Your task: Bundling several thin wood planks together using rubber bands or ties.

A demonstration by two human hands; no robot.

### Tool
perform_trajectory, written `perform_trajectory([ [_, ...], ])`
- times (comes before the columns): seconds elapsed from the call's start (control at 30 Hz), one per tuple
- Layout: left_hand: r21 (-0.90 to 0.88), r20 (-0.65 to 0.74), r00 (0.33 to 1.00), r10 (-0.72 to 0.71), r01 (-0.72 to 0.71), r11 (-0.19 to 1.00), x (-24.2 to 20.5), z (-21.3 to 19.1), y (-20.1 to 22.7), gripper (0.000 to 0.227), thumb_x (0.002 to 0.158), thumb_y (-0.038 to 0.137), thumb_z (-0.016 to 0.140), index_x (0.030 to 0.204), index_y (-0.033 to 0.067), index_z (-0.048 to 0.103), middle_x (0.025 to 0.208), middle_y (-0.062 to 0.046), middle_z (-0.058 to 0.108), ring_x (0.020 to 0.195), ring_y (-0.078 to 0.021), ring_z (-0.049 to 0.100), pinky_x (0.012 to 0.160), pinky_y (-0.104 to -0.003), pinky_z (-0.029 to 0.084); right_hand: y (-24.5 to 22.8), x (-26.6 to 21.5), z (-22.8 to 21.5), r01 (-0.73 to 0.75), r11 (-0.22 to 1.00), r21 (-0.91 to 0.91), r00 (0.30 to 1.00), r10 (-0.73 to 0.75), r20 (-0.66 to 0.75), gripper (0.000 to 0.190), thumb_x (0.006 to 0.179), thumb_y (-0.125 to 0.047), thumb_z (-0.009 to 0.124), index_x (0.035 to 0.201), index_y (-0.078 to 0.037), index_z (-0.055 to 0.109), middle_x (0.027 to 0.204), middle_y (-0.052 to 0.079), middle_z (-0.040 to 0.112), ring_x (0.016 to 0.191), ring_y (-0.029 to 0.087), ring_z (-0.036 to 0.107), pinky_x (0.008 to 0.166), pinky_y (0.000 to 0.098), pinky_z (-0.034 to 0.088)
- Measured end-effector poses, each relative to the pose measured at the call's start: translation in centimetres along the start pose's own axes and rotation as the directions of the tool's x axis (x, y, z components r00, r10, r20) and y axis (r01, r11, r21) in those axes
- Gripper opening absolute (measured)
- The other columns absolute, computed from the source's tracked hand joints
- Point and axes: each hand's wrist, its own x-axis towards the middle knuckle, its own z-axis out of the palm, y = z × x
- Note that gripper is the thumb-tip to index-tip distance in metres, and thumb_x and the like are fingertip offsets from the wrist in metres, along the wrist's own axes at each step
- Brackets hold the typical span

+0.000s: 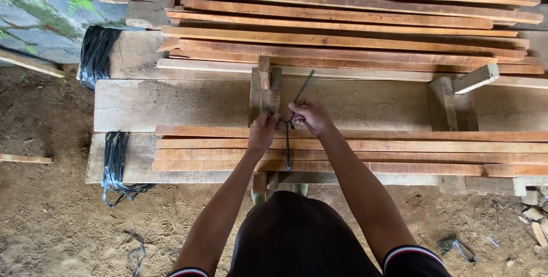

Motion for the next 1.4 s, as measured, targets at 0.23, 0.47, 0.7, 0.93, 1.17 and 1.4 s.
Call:
perform_trajectory([
  [0.23,-0.567,0.105,0.983,0.148,-0.063,0.821,0.3,1.4,1.0,0.030,0.114,0.028,0.046,0.109,0.0041,0.064,0.103,-0.011,0.071,0.099,-0.0170,0.068,0.087,-0.033,0.058,0.0,0.8,-1.1,-0.047,0.957,0.287,0.999,0.040,0.028,0.023,0.092,-0.028,0.084,0.092,-0.009,0.071,0.078,0.005,0.062,0.072,0.019,0.062,0.074,0.0367,0.055],
  [0.47,-0.515,0.295,0.951,0.092,0.077,0.854,-0.5,0.2,0.3,0.030,0.113,0.031,0.047,0.102,0.0078,0.062,0.089,-0.009,0.068,0.093,-0.0177,0.064,0.099,-0.039,0.053,3.6,6.0,-1.4,-0.116,0.881,0.458,0.981,0.174,-0.085,0.021,0.105,-0.022,0.067,0.098,-0.005,0.058,0.074,-0.002,0.036,0.067,0.016,0.043,0.065,0.0366,0.043],
  [0.7,-0.336,0.363,0.916,0.170,-0.041,0.941,-0.9,-0.9,-2.4,0.028,0.110,0.022,0.055,0.095,-0.0004,0.065,0.091,-0.013,0.064,0.090,-0.0237,0.067,0.089,-0.045,0.057,4.5,8.9,0.3,-0.185,0.980,0.078,0.941,0.199,-0.273,0.018,0.102,-0.026,0.059,0.091,-0.012,0.057,0.085,0.003,0.045,0.078,0.018,0.057,0.062,0.0392,0.054],
  [0.93,-0.446,0.313,0.924,0.219,-0.061,0.893,-0.2,-0.1,-0.2,0.028,0.111,0.027,0.056,0.092,0.0067,0.060,0.088,-0.008,0.062,0.090,-0.0179,0.065,0.094,-0.044,0.055,1.9,5.7,3.6,-0.236,0.971,-0.030,0.835,0.187,-0.518,0.024,0.094,-0.028,0.058,0.083,-0.017,0.039,0.064,-0.001,0.040,0.052,0.011,0.038,0.050,0.0423,0.034],
  [1.17,-0.538,0.301,0.933,0.200,-0.007,0.843,-1.6,0.0,1.4,0.037,0.114,0.026,0.037,0.080,0.0145,0.046,0.070,0.003,0.034,0.066,-0.0117,0.046,0.070,-0.030,0.041,5.4,9.2,2.3,-0.138,0.957,-0.255,0.828,-0.030,-0.560,0.036,0.099,-0.028,0.064,0.069,-0.013,0.051,0.051,0.000,0.037,0.042,0.008,0.037,0.045,0.0380,0.035],
  [1.4,-0.382,0.374,0.884,0.282,-0.130,0.915,-0.7,0.7,-1.7,0.036,0.112,0.028,0.050,0.081,0.0113,0.053,0.066,-0.001,0.039,0.063,-0.0127,0.045,0.071,-0.031,0.047,13.2,17.3,-2.6,-0.164,0.679,-0.715,0.868,-0.245,-0.431,0.056,0.078,-0.053,0.074,0.071,0.003,0.071,0.063,0.019,0.063,0.063,0.032,0.070,0.060,0.0530,0.050],
])
